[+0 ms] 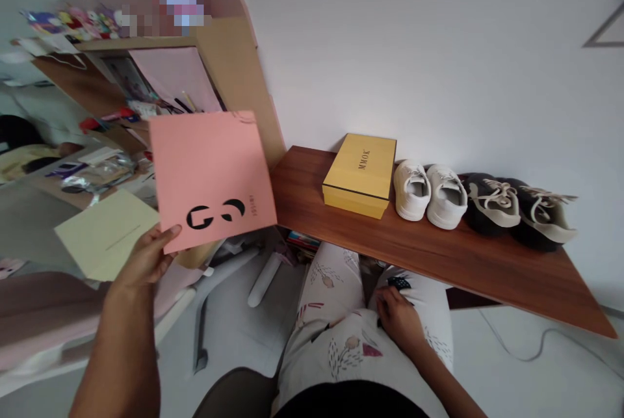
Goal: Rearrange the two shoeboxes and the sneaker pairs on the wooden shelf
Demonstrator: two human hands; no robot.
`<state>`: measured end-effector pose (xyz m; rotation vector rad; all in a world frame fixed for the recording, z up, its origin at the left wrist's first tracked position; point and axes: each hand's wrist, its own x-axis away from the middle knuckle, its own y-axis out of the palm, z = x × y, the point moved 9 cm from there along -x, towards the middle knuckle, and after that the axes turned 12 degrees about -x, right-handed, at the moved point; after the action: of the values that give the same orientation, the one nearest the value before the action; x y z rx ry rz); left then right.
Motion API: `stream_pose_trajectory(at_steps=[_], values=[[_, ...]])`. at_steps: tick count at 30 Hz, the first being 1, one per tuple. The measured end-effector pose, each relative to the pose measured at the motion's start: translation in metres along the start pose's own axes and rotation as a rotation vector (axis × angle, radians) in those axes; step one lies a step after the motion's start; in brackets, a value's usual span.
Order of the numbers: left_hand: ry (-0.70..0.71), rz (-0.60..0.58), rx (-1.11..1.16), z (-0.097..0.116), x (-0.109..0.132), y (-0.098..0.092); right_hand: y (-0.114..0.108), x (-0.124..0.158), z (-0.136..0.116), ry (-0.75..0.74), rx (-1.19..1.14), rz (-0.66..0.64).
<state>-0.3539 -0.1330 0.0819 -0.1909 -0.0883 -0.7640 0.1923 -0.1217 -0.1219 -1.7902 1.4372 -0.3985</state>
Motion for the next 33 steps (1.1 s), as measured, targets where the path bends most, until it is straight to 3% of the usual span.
stream_pose_trajectory(at_steps=[3, 9, 15, 22, 28, 33], values=[[-0.048, -0.144, -0.043, -0.011, -0.002, 0.026, 0.000, 0.000, -0.001, 0.001, -0.003, 0.001], [-0.072, -0.183, 0.111, -0.018, 0.003, 0.042, -0.001, 0.001, 0.002, 0.009, -0.028, 0.007], [0.012, -0.103, 0.362, -0.016, 0.006, 0.030, 0.000, 0.001, 0.002, 0.008, -0.030, 0.003], [-0.179, 0.076, 0.387, -0.035, -0.038, 0.032, 0.000, 0.000, 0.002, 0.022, -0.002, -0.009], [-0.267, 0.151, 0.301, -0.042, -0.089, 0.048, 0.002, 0.000, 0.002, 0.054, 0.018, -0.042], [-0.261, 0.282, 0.153, -0.055, -0.088, 0.050, 0.002, -0.002, 0.003, 0.065, 0.031, -0.042]])
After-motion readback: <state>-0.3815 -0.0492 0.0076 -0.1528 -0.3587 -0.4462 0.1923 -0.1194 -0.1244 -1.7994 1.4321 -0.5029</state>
